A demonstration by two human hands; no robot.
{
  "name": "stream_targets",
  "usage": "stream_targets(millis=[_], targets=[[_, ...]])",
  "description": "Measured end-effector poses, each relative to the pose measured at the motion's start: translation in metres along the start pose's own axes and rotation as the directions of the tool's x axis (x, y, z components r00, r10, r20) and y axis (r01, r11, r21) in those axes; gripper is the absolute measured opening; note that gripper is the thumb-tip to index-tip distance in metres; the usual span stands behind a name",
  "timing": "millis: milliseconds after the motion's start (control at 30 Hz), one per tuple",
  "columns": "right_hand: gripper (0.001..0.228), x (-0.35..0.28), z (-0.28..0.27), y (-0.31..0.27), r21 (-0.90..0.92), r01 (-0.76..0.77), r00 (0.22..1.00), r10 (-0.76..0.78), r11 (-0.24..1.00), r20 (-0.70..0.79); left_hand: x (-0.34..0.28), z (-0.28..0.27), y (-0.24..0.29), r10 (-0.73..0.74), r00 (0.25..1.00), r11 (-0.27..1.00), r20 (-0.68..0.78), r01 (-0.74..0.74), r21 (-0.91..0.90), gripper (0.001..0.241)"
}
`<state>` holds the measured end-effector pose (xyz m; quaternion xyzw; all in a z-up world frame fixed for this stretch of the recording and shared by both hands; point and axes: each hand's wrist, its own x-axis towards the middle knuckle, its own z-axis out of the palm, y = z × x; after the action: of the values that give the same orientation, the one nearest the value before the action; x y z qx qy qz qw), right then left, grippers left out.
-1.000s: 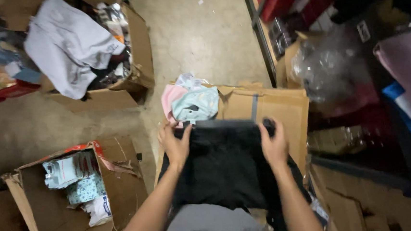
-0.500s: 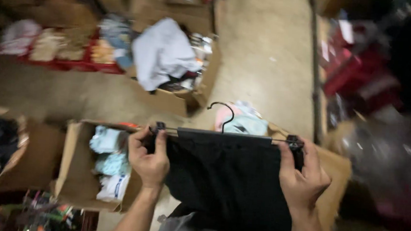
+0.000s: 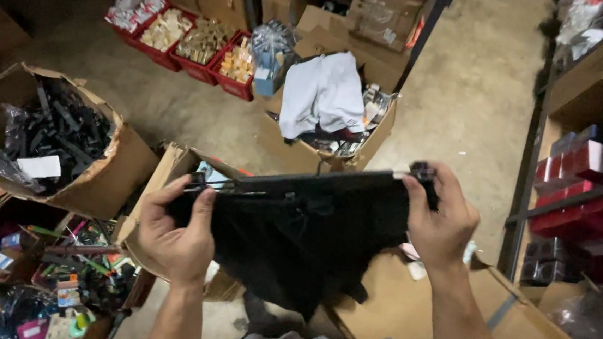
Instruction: Cleaning a hanger with a cloth and hanging a pair of shorts on it.
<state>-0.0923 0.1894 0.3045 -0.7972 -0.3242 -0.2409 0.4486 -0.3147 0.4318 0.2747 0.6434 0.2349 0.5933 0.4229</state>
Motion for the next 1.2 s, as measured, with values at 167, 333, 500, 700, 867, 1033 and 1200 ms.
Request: stream_targets(millis=[167, 333, 500, 700, 867, 1033, 1200], targets=[[0.031, 0.027, 0.091, -0.049, 0.210, 0.007, 0.998, -0.019, 0.978, 0.054, 0.080, -0.050, -0.044, -0.072, 0.996, 0.997, -0.043, 0.072, -0.009, 0.030], [0.059, 0.043, 0.157, -0.095, 0.468, -0.084, 0.953, -0.066, 0.880, 0.295, 0.137, -0.100, -0.089, -0.152, 0.987, 0.988, -0.061, 0.151, -0.024, 0.029], [0.086, 0.046, 0.202, -0.089, 0.646, -0.241, 0.906, -0.071, 0.724, 0.417, 0.172, -0.125, -0.096, -0.198, 0.975, 0.972, 0.098, 0.208, -0.110, 0.057], [0.046, 0.082, 0.208, -0.079, 0.358, 0.123, 0.868, -0.275, 0.925, 0.412, 0.178, -0.112, -0.131, -0.252, 0.926, 0.938, 0.282, 0.305, -0.163, 0.055], [0.026, 0.095, 0.221, -0.037, 0.400, 0.043, 0.825, -0.258, 0.915, 0.502, 0.190, -0.078, -0.154, -0.296, 0.890, 0.920, 0.347, 0.363, -0.148, 0.043], [0.014, 0.112, 0.233, 0.015, 0.383, 0.052, 0.852, -0.241, 0.922, 0.465, 0.213, -0.020, -0.150, -0.289, 0.854, 0.957, 0.432, 0.251, 0.145, 0.039], [0.019, 0.145, 0.256, 0.065, 0.406, 0.037, 0.836, -0.251, 0.913, 0.487, 0.229, 0.091, -0.127, 0.108, 0.799, 0.990, 0.592, -0.141, 0.011, 0.064]])
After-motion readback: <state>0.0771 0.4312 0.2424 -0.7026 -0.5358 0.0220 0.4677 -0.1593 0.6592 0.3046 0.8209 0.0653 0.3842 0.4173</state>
